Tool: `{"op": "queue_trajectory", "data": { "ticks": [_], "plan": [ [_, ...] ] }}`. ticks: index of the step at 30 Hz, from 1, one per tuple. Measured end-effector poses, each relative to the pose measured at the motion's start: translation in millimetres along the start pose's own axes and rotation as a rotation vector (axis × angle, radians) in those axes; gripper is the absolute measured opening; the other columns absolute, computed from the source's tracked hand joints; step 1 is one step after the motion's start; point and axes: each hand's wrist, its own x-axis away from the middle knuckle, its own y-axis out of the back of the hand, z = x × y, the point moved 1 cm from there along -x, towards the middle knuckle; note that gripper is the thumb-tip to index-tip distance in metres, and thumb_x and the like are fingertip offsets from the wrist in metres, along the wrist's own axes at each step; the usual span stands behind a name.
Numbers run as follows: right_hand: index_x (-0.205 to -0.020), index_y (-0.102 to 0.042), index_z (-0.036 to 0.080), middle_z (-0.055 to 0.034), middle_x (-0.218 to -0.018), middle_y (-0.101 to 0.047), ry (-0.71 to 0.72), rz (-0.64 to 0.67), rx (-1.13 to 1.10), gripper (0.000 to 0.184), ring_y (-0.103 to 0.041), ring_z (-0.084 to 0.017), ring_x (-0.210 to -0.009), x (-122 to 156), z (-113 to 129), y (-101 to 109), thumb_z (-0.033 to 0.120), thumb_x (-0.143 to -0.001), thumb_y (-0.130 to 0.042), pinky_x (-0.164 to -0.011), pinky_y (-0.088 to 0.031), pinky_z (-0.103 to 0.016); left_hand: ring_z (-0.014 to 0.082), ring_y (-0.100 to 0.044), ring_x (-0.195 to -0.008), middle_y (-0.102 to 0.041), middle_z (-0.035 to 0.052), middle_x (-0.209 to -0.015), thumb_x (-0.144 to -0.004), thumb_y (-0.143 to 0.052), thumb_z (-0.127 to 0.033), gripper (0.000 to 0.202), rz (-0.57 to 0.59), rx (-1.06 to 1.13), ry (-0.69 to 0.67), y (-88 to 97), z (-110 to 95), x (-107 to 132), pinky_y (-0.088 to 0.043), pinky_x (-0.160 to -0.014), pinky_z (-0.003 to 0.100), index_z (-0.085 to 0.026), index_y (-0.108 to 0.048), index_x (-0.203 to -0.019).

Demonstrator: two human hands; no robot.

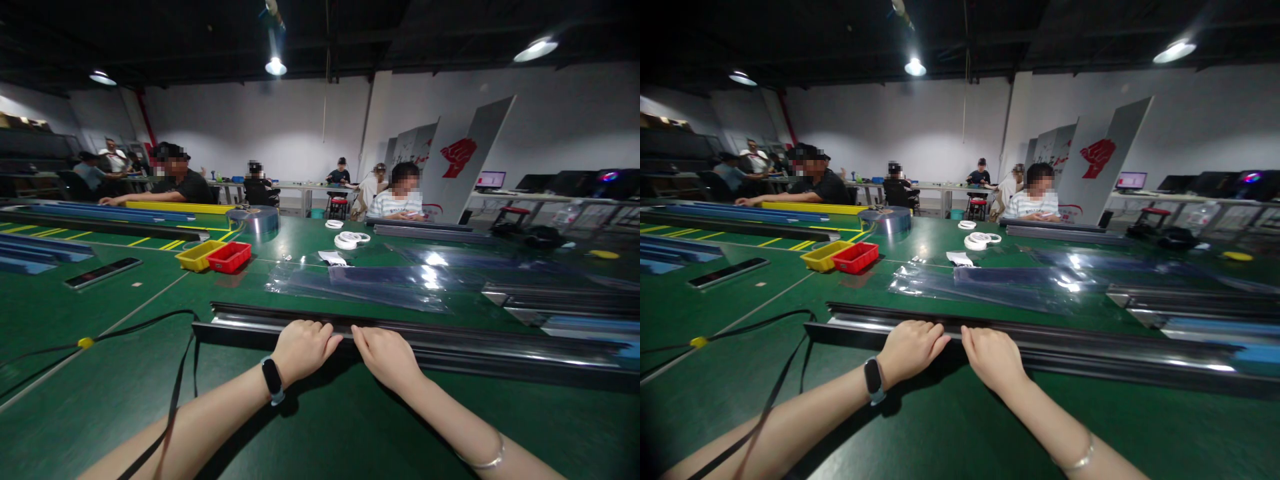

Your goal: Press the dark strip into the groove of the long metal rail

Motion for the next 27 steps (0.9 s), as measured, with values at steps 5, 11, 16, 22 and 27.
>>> {"op": "queue_trajectory", "data": {
  "ticks": [5,11,16,22,27],
  "plan": [
    [-0.059,-0.055,0.018,-0.0009,-0.054,-0.058,0.028,-0.032,0.033,0.043,-0.053,-0.010,-0.050,-0.1,-0.2,-2.4,0.029,-0.088,-0.025,-0.049,-0.027,-0.024,0.0159,-0.055,-0.058,-0.057,0.0035,-0.060,-0.088,-0.028,-0.039,0.036,-0.010,0.003,0.001,-0.1,0.1,-0.7,-0.036,-0.054,0.027,-0.017,-0.050,-0.070],
    [-0.062,-0.055,0.019,0.0000,-0.054,-0.058,0.074,-0.036,0.088,0.040,-0.052,-0.011,-0.051,-0.2,-1.0,-4.1,0.027,-0.088,-0.026,-0.049,-0.023,-0.025,0.0164,-0.055,-0.059,-0.058,0.0031,-0.061,-0.087,-0.027,-0.044,0.038,0.014,-0.004,-0.003,-2.4,0.4,0.3,-0.036,-0.054,0.027,-0.018,-0.051,-0.073],
    [-0.063,-0.057,0.018,-0.0004,-0.053,-0.058,0.091,-0.059,0.108,0.041,-0.051,-0.011,-0.051,-0.4,-1.8,-6.8,0.026,-0.089,-0.026,-0.049,-0.022,-0.024,0.0166,-0.055,-0.057,-0.058,0.0034,-0.060,-0.087,-0.027,-0.045,0.039,0.006,-0.011,0.002,-4.9,1.0,0.1,-0.035,-0.052,0.027,-0.018,-0.051,-0.071],
    [-0.058,-0.056,0.017,-0.0020,-0.052,-0.058,0.067,-0.064,0.109,0.045,-0.052,-0.011,-0.049,-1.4,-1.5,-8.6,0.028,-0.088,-0.026,-0.047,-0.022,-0.025,0.0168,-0.056,-0.055,-0.058,0.0043,-0.056,-0.087,-0.027,-0.047,0.043,-0.021,-0.021,-0.014,-9.7,2.3,-0.7,-0.036,-0.051,0.027,-0.017,-0.051,-0.069],
    [-0.062,-0.057,0.017,-0.0014,-0.053,-0.058,0.119,-0.054,0.100,0.043,-0.053,-0.010,-0.053,-0.3,-0.9,-5.4,0.028,-0.089,-0.026,-0.049,-0.022,-0.025,0.0163,-0.057,-0.055,-0.058,0.0047,-0.056,-0.086,-0.026,-0.048,0.044,-0.044,-0.030,-0.046,-10.4,4.2,-1.2,-0.036,-0.052,0.026,-0.016,-0.052,-0.069]
  ]
}}
